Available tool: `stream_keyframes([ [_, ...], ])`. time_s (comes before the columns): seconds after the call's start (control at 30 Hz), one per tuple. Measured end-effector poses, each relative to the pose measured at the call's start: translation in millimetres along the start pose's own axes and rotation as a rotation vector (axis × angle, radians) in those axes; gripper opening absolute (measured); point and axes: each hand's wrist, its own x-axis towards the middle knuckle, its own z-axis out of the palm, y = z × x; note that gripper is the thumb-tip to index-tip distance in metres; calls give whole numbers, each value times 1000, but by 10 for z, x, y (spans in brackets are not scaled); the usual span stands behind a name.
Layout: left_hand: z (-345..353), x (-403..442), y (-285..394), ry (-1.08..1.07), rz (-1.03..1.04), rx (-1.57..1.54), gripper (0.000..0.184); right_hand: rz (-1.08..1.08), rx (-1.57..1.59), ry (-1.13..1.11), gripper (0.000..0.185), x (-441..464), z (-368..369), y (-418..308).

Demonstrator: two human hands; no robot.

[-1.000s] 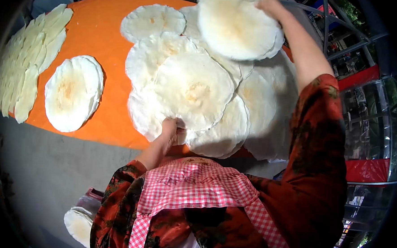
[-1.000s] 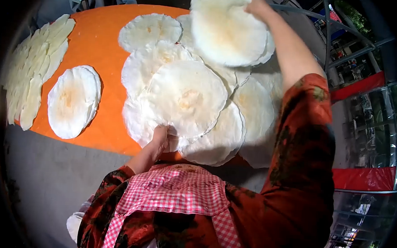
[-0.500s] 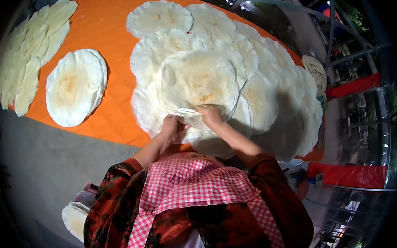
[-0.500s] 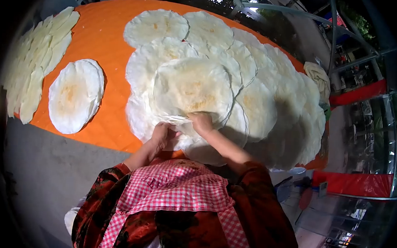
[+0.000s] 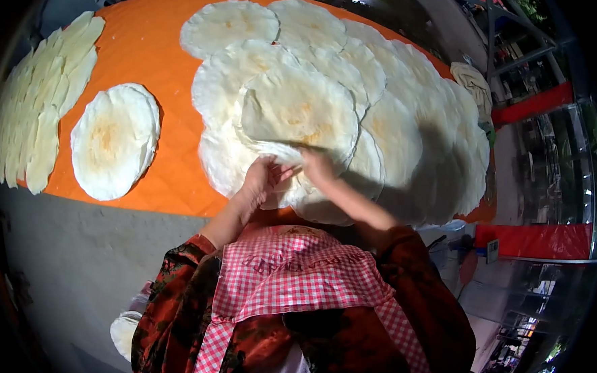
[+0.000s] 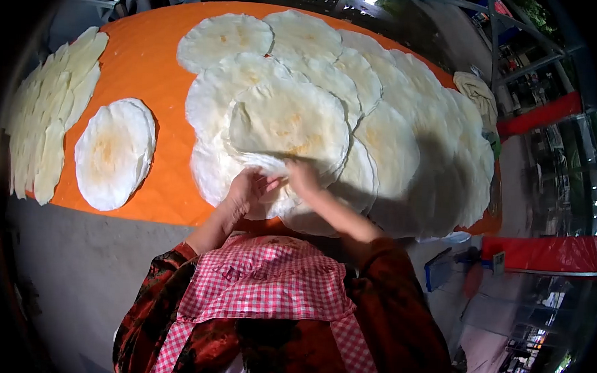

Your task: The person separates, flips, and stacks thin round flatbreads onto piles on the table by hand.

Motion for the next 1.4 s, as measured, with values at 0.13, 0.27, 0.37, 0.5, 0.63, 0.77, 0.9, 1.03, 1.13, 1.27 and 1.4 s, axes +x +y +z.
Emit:
stream_keyframes([
  [0.13,208,-300,381,-110,63,-214,68,-318,-253,283,17,109,-1157,-553],
  [0.27,-226,-400,507,-355,49,-251,92,-406,-402,355,22,-600,-1119,-868],
  [0.37,-230,-707,386,-184,36,-113,90,-446,-407,169,26,-917,-190,-484],
  [0.5,-506,-749,87,-72,-75,88,60,-452,-423,-232,24,-939,197,-301],
  [0.63,-530,-669,71,58,-120,271,48,-193,153,-93,53,-131,-640,-10],
  [0.77,-589,-618,16,94,-77,120,34,193,320,427,56,973,-757,1225],
  [0.9,-472,-611,-17,288,1,175,38,293,-57,251,63,675,-477,839],
  [1.03,-749,-485,-84,150,-14,233,45,220,-72,239,65,576,-380,1118],
  [1.13,-570,-565,-23,234,-7,182,40,209,-221,291,69,510,-604,785],
  [1.27,-469,-596,-15,281,47,166,36,-236,244,-148,91,-440,-839,-544],
  [1.4,-260,-596,139,248,-4,152,29,-412,-253,-35,88,-1053,-249,-710],
])
